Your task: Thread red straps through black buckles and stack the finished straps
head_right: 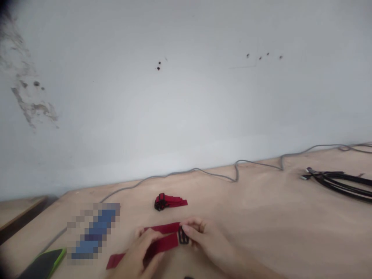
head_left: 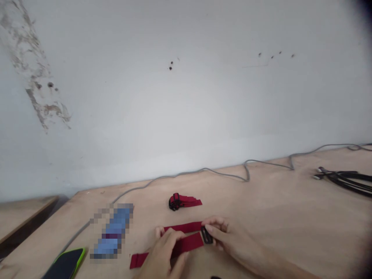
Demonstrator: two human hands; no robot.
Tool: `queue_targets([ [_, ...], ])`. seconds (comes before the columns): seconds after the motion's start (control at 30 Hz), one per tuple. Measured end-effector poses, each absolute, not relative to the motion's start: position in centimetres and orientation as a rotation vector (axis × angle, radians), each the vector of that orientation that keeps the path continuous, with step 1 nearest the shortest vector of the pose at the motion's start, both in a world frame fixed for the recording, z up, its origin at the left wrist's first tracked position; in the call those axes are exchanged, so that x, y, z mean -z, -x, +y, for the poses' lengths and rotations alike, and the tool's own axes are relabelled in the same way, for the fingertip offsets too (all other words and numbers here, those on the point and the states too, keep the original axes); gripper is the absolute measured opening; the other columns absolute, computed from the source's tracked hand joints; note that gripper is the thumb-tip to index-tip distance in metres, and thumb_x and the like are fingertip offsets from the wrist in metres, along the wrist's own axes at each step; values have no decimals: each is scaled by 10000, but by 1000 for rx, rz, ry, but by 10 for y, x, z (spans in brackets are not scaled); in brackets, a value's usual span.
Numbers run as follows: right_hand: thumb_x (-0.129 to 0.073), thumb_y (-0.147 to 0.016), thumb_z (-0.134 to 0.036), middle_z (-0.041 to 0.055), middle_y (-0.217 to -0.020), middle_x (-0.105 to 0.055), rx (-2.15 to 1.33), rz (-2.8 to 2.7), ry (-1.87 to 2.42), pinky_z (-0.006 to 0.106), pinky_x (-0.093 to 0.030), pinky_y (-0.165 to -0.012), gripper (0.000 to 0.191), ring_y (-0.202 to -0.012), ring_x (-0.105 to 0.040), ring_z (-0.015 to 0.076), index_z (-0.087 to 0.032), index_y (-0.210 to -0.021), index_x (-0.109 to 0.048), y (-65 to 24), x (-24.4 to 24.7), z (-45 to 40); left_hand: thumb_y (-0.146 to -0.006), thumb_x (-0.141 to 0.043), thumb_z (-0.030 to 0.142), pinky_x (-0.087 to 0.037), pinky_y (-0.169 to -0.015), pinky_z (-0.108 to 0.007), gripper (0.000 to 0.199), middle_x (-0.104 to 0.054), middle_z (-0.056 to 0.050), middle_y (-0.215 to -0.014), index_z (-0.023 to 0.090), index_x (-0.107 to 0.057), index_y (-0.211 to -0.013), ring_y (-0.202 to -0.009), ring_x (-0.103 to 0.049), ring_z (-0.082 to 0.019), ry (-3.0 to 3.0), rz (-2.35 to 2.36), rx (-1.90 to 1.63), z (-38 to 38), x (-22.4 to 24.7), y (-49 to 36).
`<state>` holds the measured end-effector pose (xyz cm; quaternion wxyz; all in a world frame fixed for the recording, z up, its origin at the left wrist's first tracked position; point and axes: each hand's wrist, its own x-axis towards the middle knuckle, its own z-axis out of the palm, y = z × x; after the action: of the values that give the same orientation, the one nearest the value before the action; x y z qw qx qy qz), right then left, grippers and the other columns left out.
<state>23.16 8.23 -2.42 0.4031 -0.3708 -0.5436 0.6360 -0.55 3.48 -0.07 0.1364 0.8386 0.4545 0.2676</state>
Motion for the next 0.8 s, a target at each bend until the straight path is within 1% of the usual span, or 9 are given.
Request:
queue_targets([
  [0.07, -756, -762, -592, -5, -696, -662, -1684, -1324, 866, 235, -383, -586, 450, -574, -528, 112, -182, -946, -729, -224, 28, 88, -903, -558, 200, -452, -1038, -518, 253, -730, -73, -1090, 238, -585, -1152, -1004, -688, -272, -2417, 1308, -769, 36, 5, 8],
  [0.17, -798, -734, -563, -16, -645, -644, -1784, -1327, 786, 229, -367, -580, 437, -538, -500, 97, -168, -912, -743, -217, 35, 95, -903, -556, 219, -418, -1072, -554, 281, -732, -76, -1117, 245, -572, -1183, -1034, -692, -287, -2408, 1302, -790, 40, 13, 11],
  [0.27, -808, -744, -527, -4, -670, -664, -1826, -1306, 716, 223, -366, -590, 390, -560, -513, 94, -168, -883, -749, -217, 40, 96, -900, -553, 220, -396, -1091, -565, 295, -733, -75, -1102, 249, -572, -1193, -1021, -695, -283, -2397, 1310, -796, 39, 13, 11],
  [0.43, -764, -795, -526, -2, -691, -671, -1717, -1412, 732, 226, -367, -590, 359, -570, -503, 101, -179, -890, -753, -222, 42, 90, -931, -544, 227, -371, -1125, -520, 265, -720, -67, -1143, 264, -584, -1190, -1091, -668, -269, -2353, 1344, -685, 33, 0, 7],
  [0.53, -734, -811, -553, -5, -693, -661, -1662, -1469, 789, 227, -370, -588, 382, -571, -495, 103, -178, -883, -741, -222, 39, 87, -935, -534, 233, -358, -1124, -545, 268, -711, -90, -1142, 238, -574, -1200, -1094, -660, -280, -2357, 1318, -651, 35, 1, 7],
  [0.6, -717, -815, -573, -10, -693, -651, -1648, -1468, 817, 225, -367, -581, 406, -567, -490, 101, -175, -895, -727, -221, 36, 87, -931, -534, 229, -354, -1121, -549, 264, -711, -90, -1124, 237, -572, -1192, -1074, -662, -279, -2370, 1284, -694, 37, 7, 9],
  [0.7, -691, -822, -588, -21, -668, -628, -1618, -1499, 845, 230, -361, -573, 420, -556, -480, 103, -173, -887, -705, -219, 29, 85, -920, -535, 215, -347, -1123, -542, 268, -717, -62, -1077, 263, -574, -1181, -1032, -673, -264, -2371, 1238, -779, 40, 15, 10],
  [0.8, -704, -819, -520, -23, -668, -635, -1560, -1584, 866, 241, -378, -595, 340, -581, -510, 119, -181, -844, -698, -215, 24, 81, -899, -570, 210, -367, -1112, -521, 306, -715, -55, -1096, 281, -571, -1197, -1031, -677, -258, -2398, 1188, -809, 40, 18, 10],
])
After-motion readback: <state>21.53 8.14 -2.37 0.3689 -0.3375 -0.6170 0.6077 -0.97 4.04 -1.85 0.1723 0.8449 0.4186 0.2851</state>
